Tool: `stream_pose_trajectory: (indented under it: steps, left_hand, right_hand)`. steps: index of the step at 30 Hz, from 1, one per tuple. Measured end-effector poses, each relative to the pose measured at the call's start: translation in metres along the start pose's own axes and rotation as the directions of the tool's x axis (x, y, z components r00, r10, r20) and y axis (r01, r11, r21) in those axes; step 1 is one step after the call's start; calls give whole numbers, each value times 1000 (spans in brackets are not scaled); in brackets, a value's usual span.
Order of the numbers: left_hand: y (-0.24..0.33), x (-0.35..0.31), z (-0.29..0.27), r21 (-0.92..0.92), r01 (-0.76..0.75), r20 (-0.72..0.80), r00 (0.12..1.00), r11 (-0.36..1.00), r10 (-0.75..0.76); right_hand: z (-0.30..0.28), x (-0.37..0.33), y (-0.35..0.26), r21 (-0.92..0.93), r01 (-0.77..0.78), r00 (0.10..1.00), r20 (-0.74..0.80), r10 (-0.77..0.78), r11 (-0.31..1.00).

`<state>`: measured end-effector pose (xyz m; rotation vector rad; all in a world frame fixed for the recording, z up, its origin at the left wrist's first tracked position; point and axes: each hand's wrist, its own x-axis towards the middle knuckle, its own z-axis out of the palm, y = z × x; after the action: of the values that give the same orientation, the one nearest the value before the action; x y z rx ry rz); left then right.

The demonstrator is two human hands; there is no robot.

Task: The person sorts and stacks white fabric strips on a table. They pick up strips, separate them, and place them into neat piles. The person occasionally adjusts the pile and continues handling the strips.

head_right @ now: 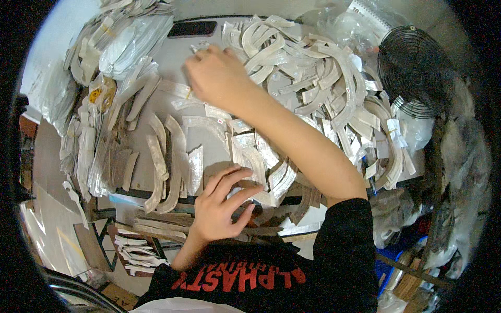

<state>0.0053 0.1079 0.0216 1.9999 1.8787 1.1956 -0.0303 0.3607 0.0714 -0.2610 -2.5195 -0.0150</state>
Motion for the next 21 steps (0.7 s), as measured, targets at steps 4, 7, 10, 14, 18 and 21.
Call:
stream_pose_trajectory:
  steps: [4,7,10,14,18,21]
  left_hand:
    - [-1,0,2,-6,-8,0,1000,1000,8]
    - [-2,-1,3,-5,-15,6,1000,1000,15]
    - [-3,-1,2,-12,-20,29,999,1000,21]
    - [-3,0,2,-2,-18,27,999,1000,18]
    - [0,4,3,9,4,-23,1000,1000,-4]
    - [0,2,3,30,10,-16,1000,999,-9]
  right_hand:
    - [-7,3,83,-151,-269,962,6,273,951]
    - [-7,-11,123,-114,-437,892,68,446,892]
    - [-5,-20,129,-107,-485,862,111,495,868]
    - [0,-23,128,-69,-519,843,119,524,852]
    - [-9,-25,134,-52,-509,843,173,510,859]
    - [-15,-23,97,-276,-487,831,147,537,829]
